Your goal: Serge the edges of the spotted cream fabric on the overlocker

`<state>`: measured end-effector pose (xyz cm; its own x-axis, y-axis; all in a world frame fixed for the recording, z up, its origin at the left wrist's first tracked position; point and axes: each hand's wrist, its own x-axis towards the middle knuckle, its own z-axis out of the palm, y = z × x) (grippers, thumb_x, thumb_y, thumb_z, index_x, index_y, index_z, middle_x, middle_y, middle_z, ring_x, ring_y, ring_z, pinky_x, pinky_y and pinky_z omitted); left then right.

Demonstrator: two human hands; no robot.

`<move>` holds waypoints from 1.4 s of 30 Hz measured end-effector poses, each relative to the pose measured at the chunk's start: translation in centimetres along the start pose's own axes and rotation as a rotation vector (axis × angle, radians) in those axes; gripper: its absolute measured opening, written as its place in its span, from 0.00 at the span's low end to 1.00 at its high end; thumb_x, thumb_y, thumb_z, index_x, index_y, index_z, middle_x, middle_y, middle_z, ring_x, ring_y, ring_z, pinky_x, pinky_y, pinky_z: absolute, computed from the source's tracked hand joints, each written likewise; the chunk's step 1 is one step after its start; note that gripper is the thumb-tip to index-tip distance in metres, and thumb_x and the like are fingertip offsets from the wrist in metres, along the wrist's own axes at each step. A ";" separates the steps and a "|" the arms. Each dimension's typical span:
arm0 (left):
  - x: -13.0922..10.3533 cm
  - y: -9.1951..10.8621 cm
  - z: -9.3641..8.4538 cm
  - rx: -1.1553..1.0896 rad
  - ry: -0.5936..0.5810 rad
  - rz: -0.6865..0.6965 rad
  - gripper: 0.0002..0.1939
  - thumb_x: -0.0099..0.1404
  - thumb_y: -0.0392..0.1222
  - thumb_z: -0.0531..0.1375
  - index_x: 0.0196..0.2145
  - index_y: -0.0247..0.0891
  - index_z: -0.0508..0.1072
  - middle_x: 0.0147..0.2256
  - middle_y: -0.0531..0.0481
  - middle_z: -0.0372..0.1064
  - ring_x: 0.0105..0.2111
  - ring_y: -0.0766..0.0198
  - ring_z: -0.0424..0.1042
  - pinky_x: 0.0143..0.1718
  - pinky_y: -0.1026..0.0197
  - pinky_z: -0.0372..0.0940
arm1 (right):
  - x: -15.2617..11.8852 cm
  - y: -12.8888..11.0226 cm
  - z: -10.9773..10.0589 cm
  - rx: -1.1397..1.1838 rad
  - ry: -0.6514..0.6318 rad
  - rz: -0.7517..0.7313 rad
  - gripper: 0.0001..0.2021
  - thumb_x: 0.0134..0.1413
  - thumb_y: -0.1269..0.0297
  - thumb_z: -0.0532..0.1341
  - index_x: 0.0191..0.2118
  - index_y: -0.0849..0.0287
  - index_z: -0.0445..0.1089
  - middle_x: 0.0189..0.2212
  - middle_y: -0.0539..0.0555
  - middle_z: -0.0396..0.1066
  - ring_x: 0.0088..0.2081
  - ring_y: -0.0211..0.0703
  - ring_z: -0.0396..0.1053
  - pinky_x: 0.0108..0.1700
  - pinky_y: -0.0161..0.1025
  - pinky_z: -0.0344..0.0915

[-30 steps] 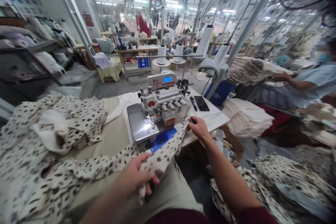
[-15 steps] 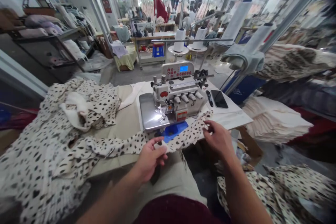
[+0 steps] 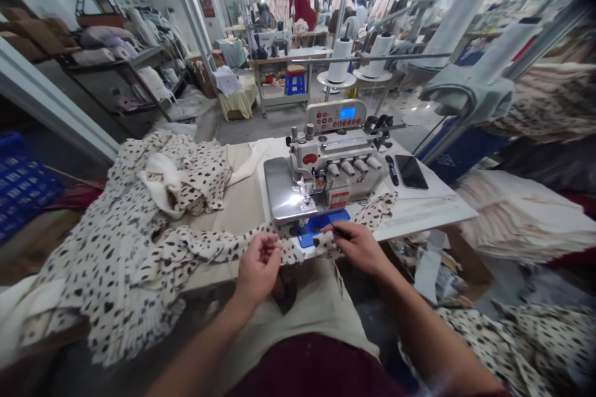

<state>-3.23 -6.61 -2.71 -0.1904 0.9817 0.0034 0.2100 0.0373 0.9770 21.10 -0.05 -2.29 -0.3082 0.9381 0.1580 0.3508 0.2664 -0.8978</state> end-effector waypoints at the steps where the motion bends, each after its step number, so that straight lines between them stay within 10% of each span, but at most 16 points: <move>1: 0.3 -0.3 -0.5 0.151 -0.029 0.113 0.10 0.61 0.40 0.61 0.42 0.38 0.72 0.36 0.47 0.73 0.34 0.62 0.72 0.39 0.59 0.68 | 0.3 -0.3 -0.5 0.010 -0.003 0.044 0.12 0.52 0.69 0.59 0.37 0.57 0.79 0.34 0.52 0.79 0.37 0.46 0.75 0.41 0.41 0.70; 5: 0.9 -0.9 -1.1 0.592 -0.360 0.480 0.22 0.57 0.28 0.58 0.50 0.38 0.72 0.47 0.41 0.69 0.49 0.53 0.68 0.52 0.50 0.65 | 0.9 -1.8 -1.3 0.108 -0.046 0.152 0.09 0.52 0.65 0.62 0.36 0.59 0.79 0.26 0.50 0.76 0.27 0.41 0.71 0.29 0.35 0.66; 9: 0.9 -1.7 -0.2 0.796 -0.370 0.532 0.19 0.58 0.25 0.55 0.44 0.38 0.75 0.45 0.40 0.68 0.46 0.53 0.67 0.48 0.50 0.66 | 1.1 -3.2 -0.9 0.313 -0.106 0.319 0.11 0.52 0.61 0.64 0.40 0.60 0.77 0.14 0.44 0.66 0.14 0.35 0.60 0.16 0.31 0.55; 16: 1.7 -1.8 -1.0 0.379 -0.090 0.212 0.05 0.63 0.39 0.61 0.34 0.39 0.77 0.33 0.48 0.72 0.34 0.61 0.70 0.39 0.60 0.66 | 2.3 -3.8 0.8 0.409 -0.110 0.266 0.11 0.51 0.58 0.66 0.37 0.61 0.73 0.21 0.48 0.71 0.20 0.35 0.64 0.21 0.31 0.58; 21: 2.2 -1.2 -1.8 -0.181 0.063 -0.173 0.19 0.55 0.53 0.69 0.36 0.35 0.75 0.24 0.54 0.70 0.20 0.70 0.63 0.20 0.68 0.58 | 3.5 -4.5 3.2 0.318 -0.229 0.095 0.13 0.54 0.55 0.66 0.31 0.62 0.72 0.23 0.47 0.67 0.24 0.35 0.61 0.28 0.33 0.58; 29: 1.8 -0.9 -2.6 -0.415 0.001 -0.251 0.21 0.51 0.52 0.72 0.36 0.33 0.79 0.30 0.50 0.74 0.24 0.70 0.68 0.24 0.69 0.65 | 3.6 -4.9 7.7 0.258 -0.247 -0.017 0.14 0.56 0.53 0.65 0.30 0.60 0.71 0.25 0.47 0.66 0.30 0.38 0.62 0.33 0.34 0.60; 42: 2.0 -1.0 -2.9 -0.532 -0.107 -0.277 0.19 0.57 0.53 0.69 0.37 0.33 0.80 0.27 0.51 0.73 0.24 0.70 0.67 0.26 0.68 0.64 | 3.1 -4.9 9.2 0.294 -0.241 -0.055 0.12 0.57 0.54 0.64 0.32 0.58 0.71 0.28 0.48 0.71 0.31 0.39 0.66 0.35 0.35 0.63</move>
<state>-6.60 -5.26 -3.11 -0.0663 0.9633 -0.2602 -0.3468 0.2223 0.9112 10.32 -0.50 -1.13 -0.5306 0.8361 0.1393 0.0703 0.2071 -0.9758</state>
